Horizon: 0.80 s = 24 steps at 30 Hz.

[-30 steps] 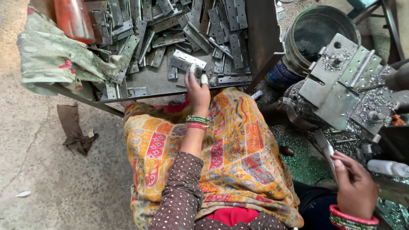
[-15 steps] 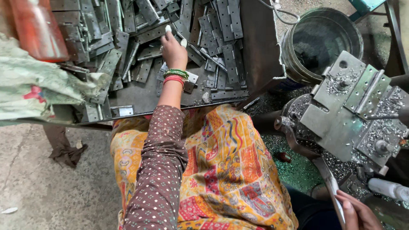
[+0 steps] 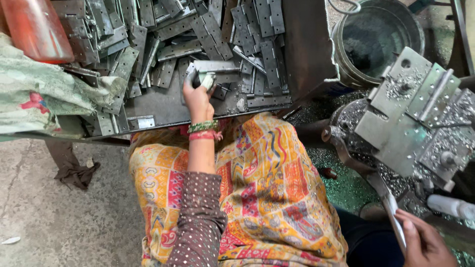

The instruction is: The person repeatedly picks metal hinge blanks from a bin, places them into a jig under a drill press, and operates the machine to drill holes. After each cycle, the person removes the processed piece and returns it to the bin, continuing the sequence.

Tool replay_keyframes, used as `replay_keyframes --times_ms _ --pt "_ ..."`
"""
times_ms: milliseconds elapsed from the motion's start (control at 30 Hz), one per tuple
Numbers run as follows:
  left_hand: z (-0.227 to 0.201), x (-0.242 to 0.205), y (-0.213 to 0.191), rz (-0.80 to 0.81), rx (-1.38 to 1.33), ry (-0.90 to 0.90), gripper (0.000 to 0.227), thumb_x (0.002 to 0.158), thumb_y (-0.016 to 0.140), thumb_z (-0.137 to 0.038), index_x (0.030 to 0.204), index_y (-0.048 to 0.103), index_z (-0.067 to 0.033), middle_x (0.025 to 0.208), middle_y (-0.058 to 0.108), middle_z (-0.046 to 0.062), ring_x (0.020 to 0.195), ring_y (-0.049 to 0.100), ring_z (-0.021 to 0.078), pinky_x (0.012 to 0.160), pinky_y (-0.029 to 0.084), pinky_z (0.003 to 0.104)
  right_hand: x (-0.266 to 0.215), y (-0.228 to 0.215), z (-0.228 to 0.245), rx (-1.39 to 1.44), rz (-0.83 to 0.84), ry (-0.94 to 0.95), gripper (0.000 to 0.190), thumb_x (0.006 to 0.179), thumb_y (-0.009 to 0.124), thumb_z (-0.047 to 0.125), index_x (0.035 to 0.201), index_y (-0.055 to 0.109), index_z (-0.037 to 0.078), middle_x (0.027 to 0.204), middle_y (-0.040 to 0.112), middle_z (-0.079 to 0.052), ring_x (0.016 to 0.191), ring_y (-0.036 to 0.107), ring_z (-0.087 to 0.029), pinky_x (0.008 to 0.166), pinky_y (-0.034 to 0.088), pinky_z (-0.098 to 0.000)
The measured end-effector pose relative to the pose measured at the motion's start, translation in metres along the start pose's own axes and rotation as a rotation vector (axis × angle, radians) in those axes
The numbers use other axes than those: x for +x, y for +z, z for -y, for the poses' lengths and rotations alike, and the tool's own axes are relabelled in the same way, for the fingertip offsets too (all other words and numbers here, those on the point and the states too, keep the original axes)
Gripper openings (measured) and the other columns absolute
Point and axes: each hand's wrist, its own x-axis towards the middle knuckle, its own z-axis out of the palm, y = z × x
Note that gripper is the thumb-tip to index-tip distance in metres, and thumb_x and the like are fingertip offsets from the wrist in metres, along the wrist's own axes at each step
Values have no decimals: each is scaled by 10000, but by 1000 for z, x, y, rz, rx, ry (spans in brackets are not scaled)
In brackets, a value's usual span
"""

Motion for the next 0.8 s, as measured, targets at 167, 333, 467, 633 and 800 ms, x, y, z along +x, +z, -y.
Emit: replay_keyframes --times_ms 167,333,467,633,800 --pt "-51 -69 2 149 -322 -103 548 854 485 162 1350 553 -60 1186 667 110 967 698 258 792 640 434 -6 7 88 24 -152 13 173 1106 610 146 1140 730 27 1099 750 -79 1093 693 -144 969 501 -269" --pt "-85 -153 33 463 -372 -127 372 968 524 150 1311 558 10 1161 656 127 1010 693 262 900 644 445 0 10 112 103 -202 -2 168 1041 625 132 1113 748 43 1049 765 -68 946 709 -137 838 528 -276" --pt "-59 -226 80 518 -365 -240 351 959 551 150 1276 575 2 1135 660 115 999 685 256 905 633 416 2 12 114 142 -183 68 173 1010 639 167 1080 767 74 966 770 -51 830 702 -133 732 530 -284" --pt "8 -320 140 429 -336 -416 487 864 561 94 1318 506 -73 1164 647 78 974 701 212 826 627 358 1 12 114 126 -172 18 179 1013 639 209 1071 765 97 952 771 -34 813 708 -108 714 526 -271" --pt "40 -382 140 823 -39 -333 543 873 684 55 1366 492 -68 1188 643 66 1026 662 178 871 581 304 5 9 109 -9 -102 131 312 971 647 323 1218 722 148 956 760 -87 795 709 -253 673 531 -380"
